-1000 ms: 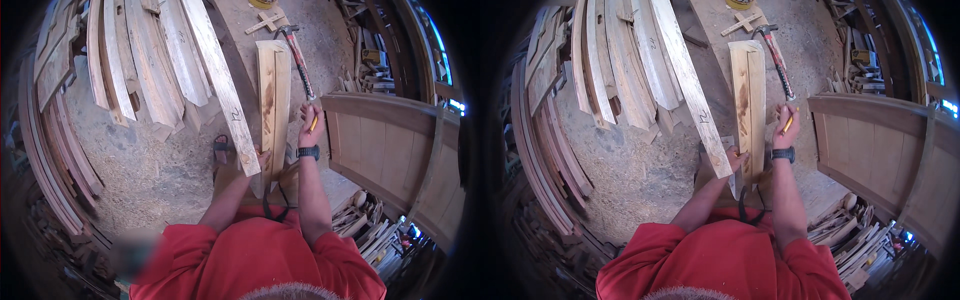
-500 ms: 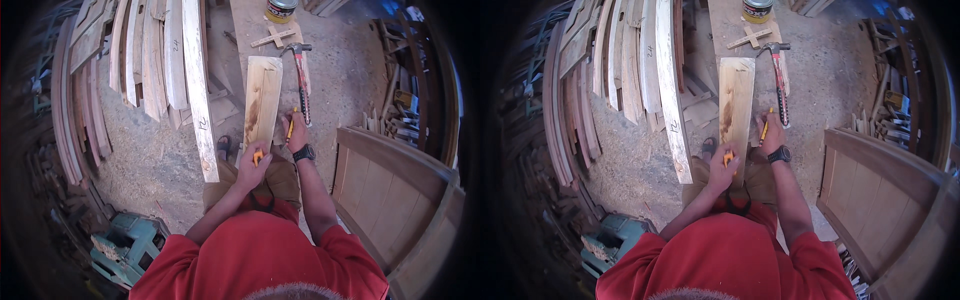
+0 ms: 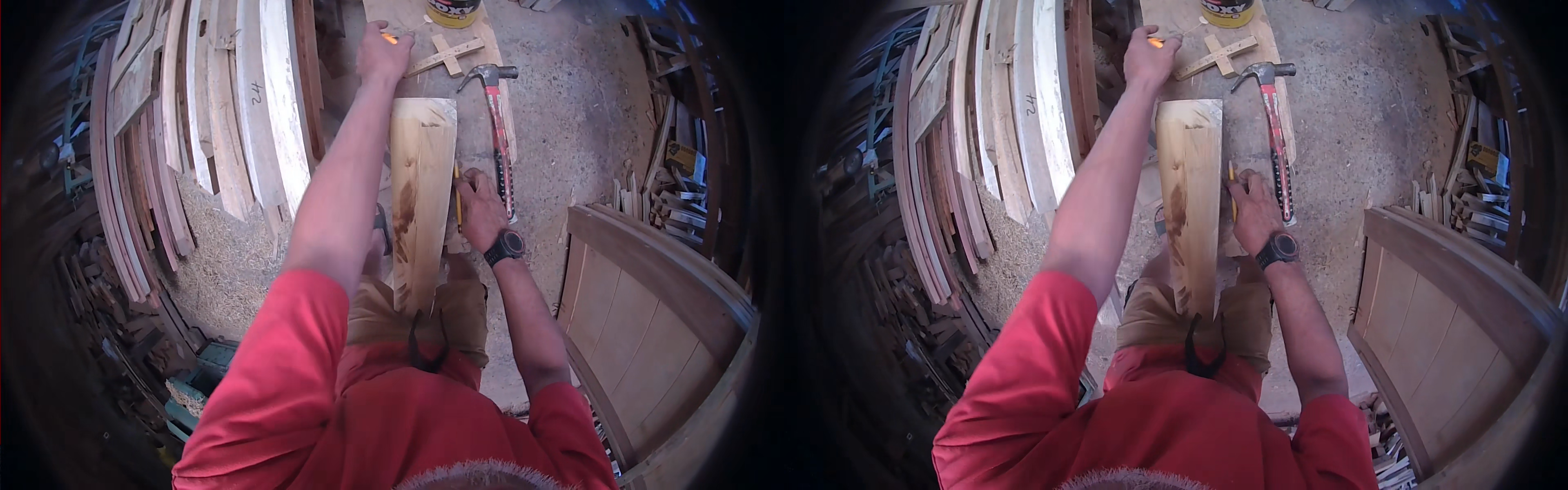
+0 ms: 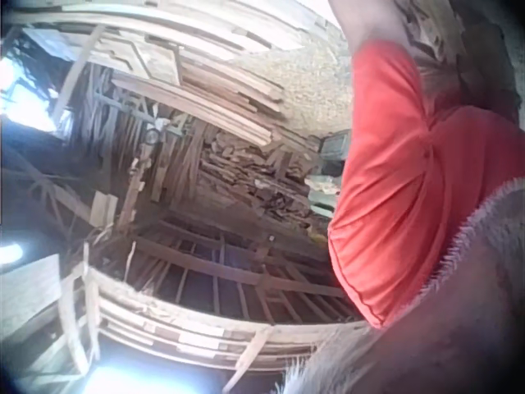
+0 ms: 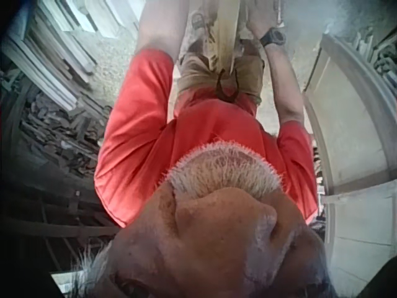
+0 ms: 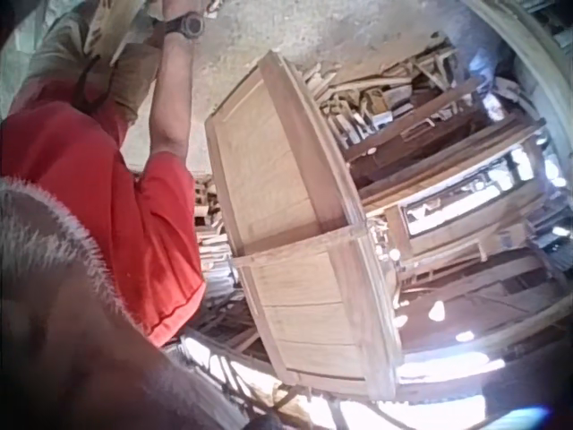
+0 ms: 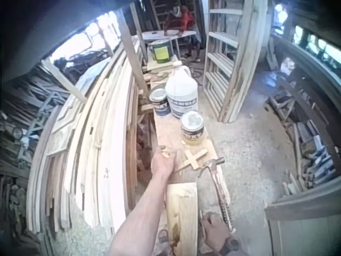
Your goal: The person measures a wooden marking gauge with a tape measure, taps it with a hammer, and marks wooden boards with a pencil using the wooden marking gauge.
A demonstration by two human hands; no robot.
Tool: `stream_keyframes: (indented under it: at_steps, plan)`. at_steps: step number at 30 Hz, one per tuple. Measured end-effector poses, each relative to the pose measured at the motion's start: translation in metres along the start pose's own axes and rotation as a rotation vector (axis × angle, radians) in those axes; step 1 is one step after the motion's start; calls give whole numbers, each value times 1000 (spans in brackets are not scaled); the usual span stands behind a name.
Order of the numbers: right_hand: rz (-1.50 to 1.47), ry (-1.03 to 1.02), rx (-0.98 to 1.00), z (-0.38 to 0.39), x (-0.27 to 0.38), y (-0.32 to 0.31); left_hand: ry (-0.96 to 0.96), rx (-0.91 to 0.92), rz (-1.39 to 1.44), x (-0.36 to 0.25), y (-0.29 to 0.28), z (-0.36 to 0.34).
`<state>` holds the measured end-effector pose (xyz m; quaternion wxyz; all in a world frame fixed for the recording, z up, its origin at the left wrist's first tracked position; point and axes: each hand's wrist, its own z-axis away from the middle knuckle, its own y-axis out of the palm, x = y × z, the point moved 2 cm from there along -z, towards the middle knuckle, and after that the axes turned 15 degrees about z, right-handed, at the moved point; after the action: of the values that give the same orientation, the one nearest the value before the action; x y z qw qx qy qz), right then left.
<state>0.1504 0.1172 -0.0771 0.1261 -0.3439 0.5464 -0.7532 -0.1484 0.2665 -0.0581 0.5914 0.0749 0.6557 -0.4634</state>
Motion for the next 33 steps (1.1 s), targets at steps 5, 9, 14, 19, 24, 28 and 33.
stream_keyframes:
  at_steps: [5, 9, 14, 19, 24, 28, 33]
  plan:
    - [-194, 109, -402, -37, -2, -17, 134, 57, -133, 50, 23, -47]
    - [-192, 166, -474, -124, -20, -42, 217, 209, -15, 69, 24, -44]
    - [0, 166, -370, -212, -30, -36, 76, 1, 190, 76, 0, -30]
    - [163, 294, -233, -228, -35, -31, -86, -111, 684, 56, -23, 16]
    - [-237, 150, -359, -218, -36, -47, -140, -89, 816, 33, -52, 50]
    - [-625, -223, -111, -209, -22, -90, -162, -11, 957, 21, -65, 82]
    - [-557, -395, 249, -204, 2, -109, -286, 232, 1092, 14, -72, 112]
